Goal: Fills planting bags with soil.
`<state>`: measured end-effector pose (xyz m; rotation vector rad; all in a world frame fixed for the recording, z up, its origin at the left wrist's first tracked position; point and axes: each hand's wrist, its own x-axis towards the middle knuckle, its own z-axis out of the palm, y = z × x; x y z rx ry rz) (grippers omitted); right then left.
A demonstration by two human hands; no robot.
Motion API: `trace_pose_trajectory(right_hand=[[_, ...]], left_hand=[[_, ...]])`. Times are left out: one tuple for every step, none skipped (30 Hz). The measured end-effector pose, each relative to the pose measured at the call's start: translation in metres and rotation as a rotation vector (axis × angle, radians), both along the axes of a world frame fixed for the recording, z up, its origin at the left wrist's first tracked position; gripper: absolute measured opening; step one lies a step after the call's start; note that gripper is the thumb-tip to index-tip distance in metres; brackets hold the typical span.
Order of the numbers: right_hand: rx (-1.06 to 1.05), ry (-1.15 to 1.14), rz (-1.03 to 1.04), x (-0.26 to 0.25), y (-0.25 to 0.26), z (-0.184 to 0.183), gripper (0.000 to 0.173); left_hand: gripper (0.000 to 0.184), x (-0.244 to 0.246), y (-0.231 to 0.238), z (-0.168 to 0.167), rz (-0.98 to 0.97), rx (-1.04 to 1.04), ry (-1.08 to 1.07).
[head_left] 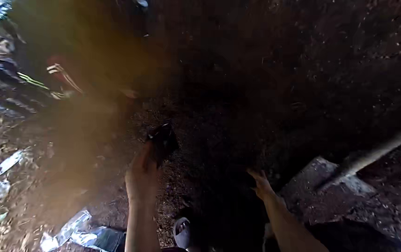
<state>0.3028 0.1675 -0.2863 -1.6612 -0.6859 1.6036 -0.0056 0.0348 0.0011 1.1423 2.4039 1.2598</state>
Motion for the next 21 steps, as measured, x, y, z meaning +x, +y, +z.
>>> trace_pose_trajectory(right_hand=[[0.025,-0.010,-0.043,0.005,0.001,0.002,0.083],[0.054,-0.014,-0.115,0.011,0.000,0.005,0.078],[0.079,-0.027,-0.211,0.016,-0.002,0.007,0.072],[0.091,-0.046,-0.312,0.022,-0.003,0.008,0.070],[0.088,-0.076,-0.410,0.027,-0.003,0.008,0.071],[0.070,-0.110,-0.489,0.031,0.001,0.007,0.072],[0.038,-0.155,-0.539,0.033,0.006,0.004,0.072],[0.001,-0.187,-0.558,0.033,0.011,-0.001,0.073],[-0.025,-0.194,-0.557,0.029,0.016,-0.005,0.071],[-0.043,-0.173,-0.548,0.023,0.021,-0.011,0.069],[-0.038,-0.112,-0.548,0.017,0.025,-0.018,0.066],[-0.026,-0.017,-0.533,0.012,0.029,-0.026,0.064],[-0.015,0.087,-0.512,0.007,0.031,-0.034,0.064],[-0.008,0.175,-0.493,-0.002,0.034,-0.040,0.063],[-0.003,0.231,-0.484,-0.013,0.040,-0.043,0.063],[0.010,0.267,-0.486,-0.026,0.048,-0.043,0.062],[0.037,0.290,-0.494,-0.039,0.059,-0.041,0.063],[0.068,0.297,-0.508,-0.053,0.069,-0.041,0.062],[0.092,0.313,-0.523,-0.064,0.077,-0.039,0.061],[0.102,0.339,-0.537,-0.075,0.083,-0.037,0.061],[0.104,0.366,-0.551,-0.085,0.088,-0.034,0.060]], left_hand=[[0.043,-0.003,0.002,-0.001,0.009,-0.017,-0.003],[0.043,-0.005,0.004,-0.003,0.019,-0.032,-0.007],[0.042,-0.007,0.005,-0.005,0.031,-0.049,-0.011],[0.041,-0.008,0.006,-0.006,0.039,-0.066,-0.008],[0.042,-0.010,0.007,-0.007,0.036,-0.086,-0.005],[0.044,-0.011,0.007,-0.009,0.030,-0.098,-0.001],[0.045,-0.014,0.007,-0.011,0.022,-0.109,0.007],[0.047,-0.016,0.007,-0.013,0.017,-0.111,0.018],[0.047,-0.016,0.007,-0.014,0.014,-0.122,0.027],[0.047,-0.016,0.007,-0.014,0.007,-0.140,0.031],[0.047,-0.015,0.007,-0.015,0.001,-0.165,0.040],[0.047,-0.013,0.007,-0.017,-0.008,-0.199,0.052],[0.048,-0.012,0.008,-0.019,-0.024,-0.239,0.060],[0.048,-0.010,0.009,-0.023,-0.042,-0.275,0.063],[0.048,-0.008,0.011,-0.025,-0.073,-0.323,0.057],[0.049,-0.007,0.013,-0.028,-0.103,-0.361,0.049],[0.048,-0.007,0.015,-0.032,-0.134,-0.405,0.037],[0.049,-0.007,0.020,-0.035,-0.153,-0.468,0.018],[0.049,-0.007,0.025,-0.036,-0.160,-0.558,-0.014],[0.050,-0.007,0.030,-0.039,-0.169,-0.642,-0.039],[0.051,-0.007,0.034,-0.044,-0.184,-0.696,-0.056]])
